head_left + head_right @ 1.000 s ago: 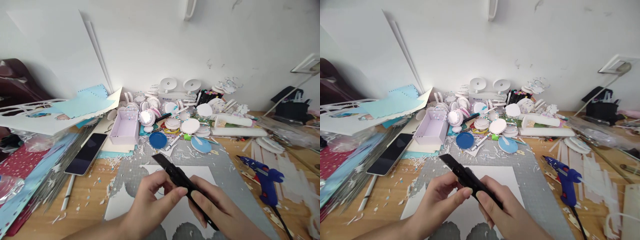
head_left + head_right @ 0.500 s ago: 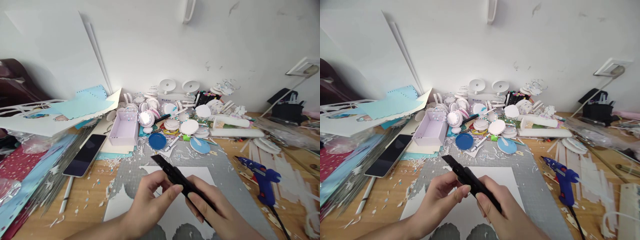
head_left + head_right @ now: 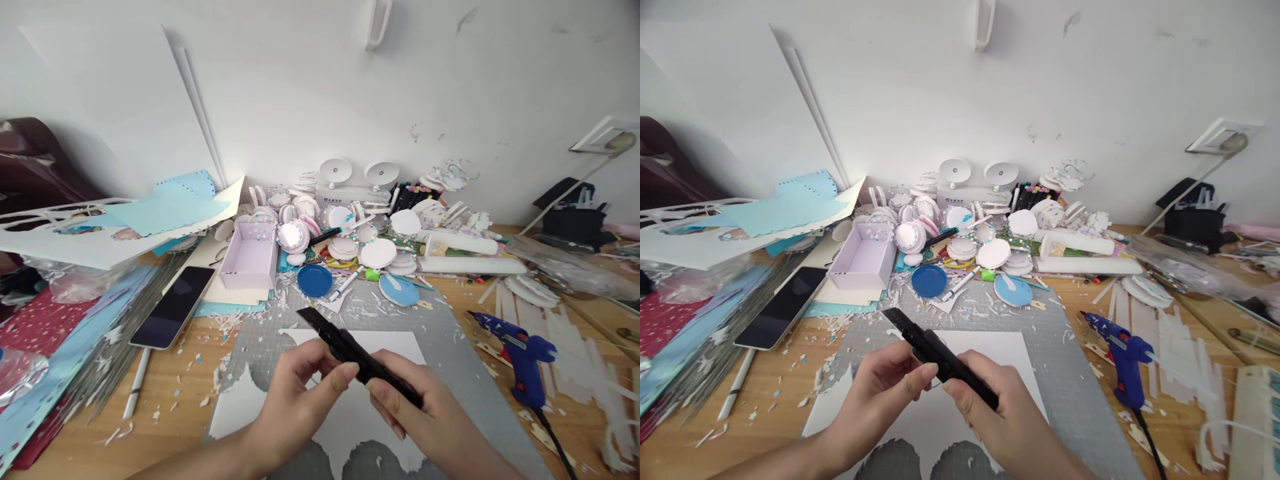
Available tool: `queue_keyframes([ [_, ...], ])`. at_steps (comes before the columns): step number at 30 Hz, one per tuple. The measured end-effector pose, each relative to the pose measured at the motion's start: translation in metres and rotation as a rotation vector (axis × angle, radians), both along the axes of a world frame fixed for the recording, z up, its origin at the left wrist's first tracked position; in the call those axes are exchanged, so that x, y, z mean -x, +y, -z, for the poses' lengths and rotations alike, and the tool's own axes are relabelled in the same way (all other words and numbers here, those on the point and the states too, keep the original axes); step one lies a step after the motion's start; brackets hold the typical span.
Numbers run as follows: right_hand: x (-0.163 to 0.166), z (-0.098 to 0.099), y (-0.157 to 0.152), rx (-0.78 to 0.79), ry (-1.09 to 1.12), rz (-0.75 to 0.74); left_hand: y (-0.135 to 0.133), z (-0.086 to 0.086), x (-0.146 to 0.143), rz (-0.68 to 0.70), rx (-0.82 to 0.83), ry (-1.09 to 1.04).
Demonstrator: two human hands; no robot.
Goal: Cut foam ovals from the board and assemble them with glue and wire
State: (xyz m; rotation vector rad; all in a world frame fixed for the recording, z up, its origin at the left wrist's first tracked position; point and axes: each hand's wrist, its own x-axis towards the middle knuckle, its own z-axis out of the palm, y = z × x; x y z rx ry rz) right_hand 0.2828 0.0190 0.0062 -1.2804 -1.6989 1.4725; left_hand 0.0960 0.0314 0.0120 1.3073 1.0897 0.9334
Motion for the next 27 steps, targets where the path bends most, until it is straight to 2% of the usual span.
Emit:
queue_keyframes([
  [6,-0.001,0.003,-0.003,0.008,-0.027,0.013,-0.004,-0.001,-0.002,0.03,0.026,-0.026],
  [9,-0.002,0.0,-0.003,0.073,0.045,0.03,-0.004,-0.002,-0.003,0.038,0.027,-0.037],
  [12,-0.006,-0.005,-0.005,0.166,0.254,0.049,-0.001,-0.004,-0.005,0.002,0.058,-0.119],
  [15,-0.007,-0.008,-0.009,0.179,0.565,0.079,0.001,-0.008,-0.009,-0.088,0.119,-0.282],
  [18,0.003,-0.006,-0.011,0.073,0.728,0.147,0.002,-0.013,-0.018,-0.072,0.192,-0.451],
  [21,0.014,-0.003,-0.005,-0.178,0.624,0.218,0.0,-0.016,-0.024,0.067,0.201,-0.515],
  [24,0.012,-0.001,0.011,-0.346,0.438,0.191,-0.003,-0.014,-0.016,0.113,0.119,-0.344],
  [26,0.003,0.002,0.025,-0.304,0.449,0.114,-0.006,-0.009,-0.001,0.131,-0.014,-0.119],
  [27,-0.002,0.004,0.032,-0.268,0.467,0.085,-0.008,-0.005,0.007,0.184,-0.116,0.008],
])
